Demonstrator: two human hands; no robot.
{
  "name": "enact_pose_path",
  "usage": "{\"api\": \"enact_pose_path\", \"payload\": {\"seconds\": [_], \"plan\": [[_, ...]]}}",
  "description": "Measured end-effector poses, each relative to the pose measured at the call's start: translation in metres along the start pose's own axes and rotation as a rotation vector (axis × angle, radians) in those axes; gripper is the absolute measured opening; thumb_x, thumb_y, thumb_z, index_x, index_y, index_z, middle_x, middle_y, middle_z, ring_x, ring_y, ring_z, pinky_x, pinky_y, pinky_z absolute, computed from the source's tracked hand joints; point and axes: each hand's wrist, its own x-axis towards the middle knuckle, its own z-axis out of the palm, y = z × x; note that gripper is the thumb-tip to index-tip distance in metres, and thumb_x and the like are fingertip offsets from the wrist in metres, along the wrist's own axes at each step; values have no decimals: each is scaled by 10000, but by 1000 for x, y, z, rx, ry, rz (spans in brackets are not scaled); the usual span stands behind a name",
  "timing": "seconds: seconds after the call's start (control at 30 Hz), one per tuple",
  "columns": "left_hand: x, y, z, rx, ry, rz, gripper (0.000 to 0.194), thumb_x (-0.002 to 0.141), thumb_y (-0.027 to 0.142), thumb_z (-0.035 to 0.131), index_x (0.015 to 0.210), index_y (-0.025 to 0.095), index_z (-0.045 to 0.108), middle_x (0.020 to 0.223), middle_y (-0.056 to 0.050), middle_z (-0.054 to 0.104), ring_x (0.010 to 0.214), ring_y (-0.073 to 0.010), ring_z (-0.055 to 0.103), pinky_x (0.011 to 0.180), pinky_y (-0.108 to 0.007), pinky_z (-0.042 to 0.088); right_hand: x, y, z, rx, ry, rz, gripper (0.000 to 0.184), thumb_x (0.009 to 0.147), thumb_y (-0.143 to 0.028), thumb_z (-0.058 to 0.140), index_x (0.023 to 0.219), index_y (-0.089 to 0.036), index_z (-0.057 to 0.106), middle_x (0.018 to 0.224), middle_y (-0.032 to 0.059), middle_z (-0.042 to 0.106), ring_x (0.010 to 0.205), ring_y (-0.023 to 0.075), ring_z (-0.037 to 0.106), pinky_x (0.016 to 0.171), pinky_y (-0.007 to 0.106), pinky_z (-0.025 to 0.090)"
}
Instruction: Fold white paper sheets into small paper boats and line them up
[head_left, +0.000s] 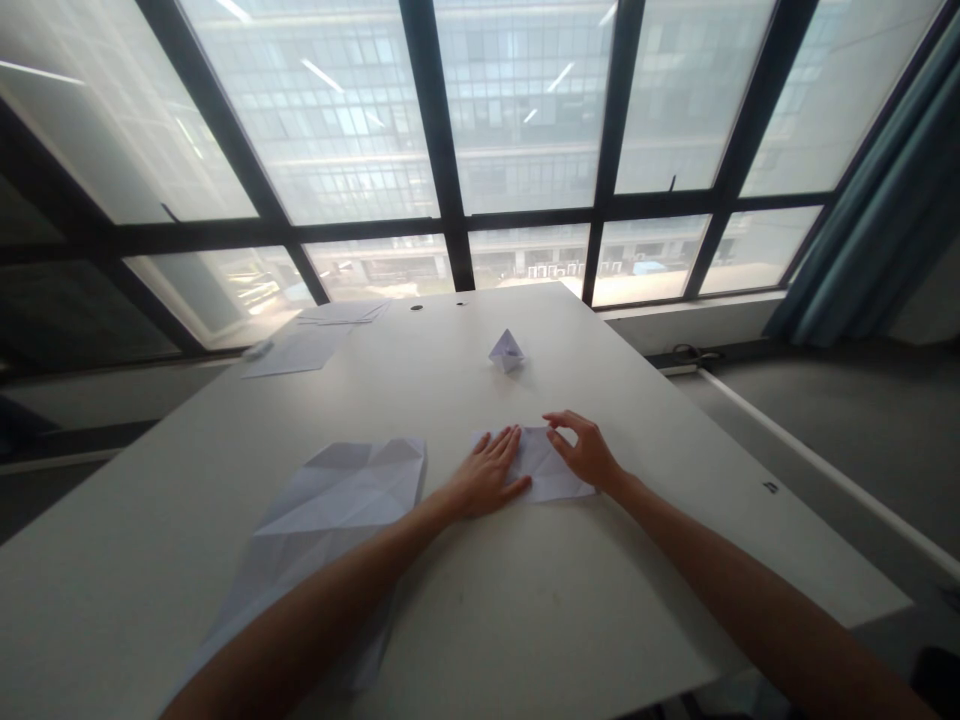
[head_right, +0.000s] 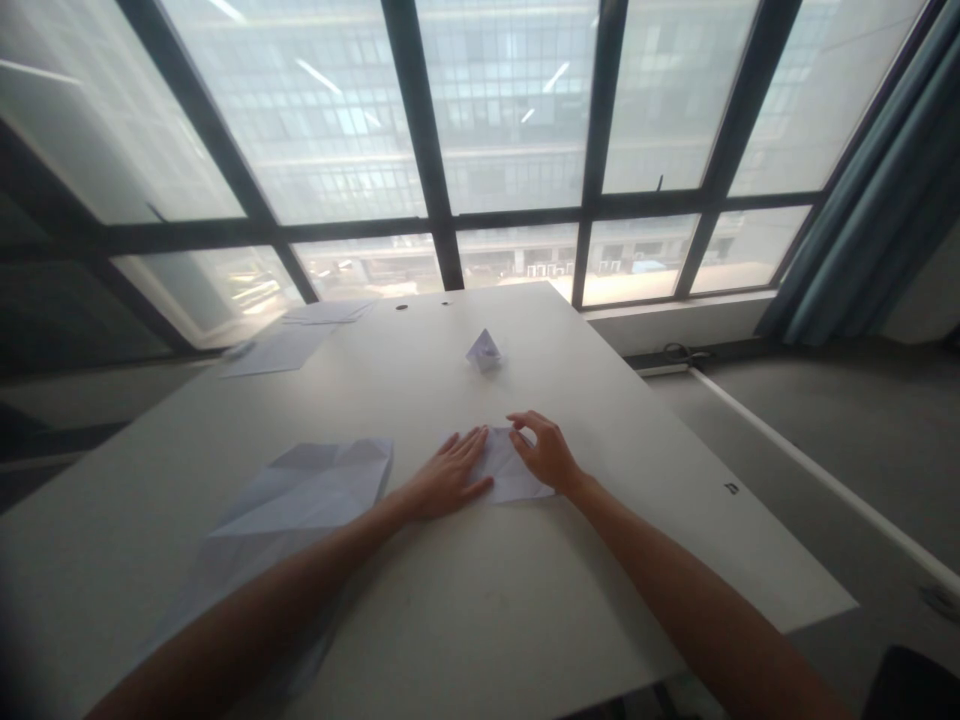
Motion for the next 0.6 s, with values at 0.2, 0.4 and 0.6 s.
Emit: {"api": "enact_pose_path", "payload": {"seconds": [0.2,0.4,0.6], "plan": [[1,-3,5,-5,16,-9,874,947,665,262,1547,70,37,1603,-168,129,1492,-231,99,1198,-390,72,-2,-7,1,-22,-213,-19,324,972,-275,440,800,-177,696,823,52,684,800,171,624,808,292,468],[5,-5,10,-29,46,-58,672,1008,483,204,1550,103,89,1598,-133,199,1485,-203,148,1198,-392,109,-5,-3,8,-170,-329,-89,155,861,-130,589,900,-189,727,915,54,680,888,173,607,847,283,460],[4,-1,3,-43,144,-115,560,1001,503,267,1495,243,308,1536,-72,368,1422,-232,306,1169,-408,227,-6,-4,10,-246,-361,-141,199,883,-149,587,944,-243,751,975,57,670,991,192,583,930,323,451]]}}
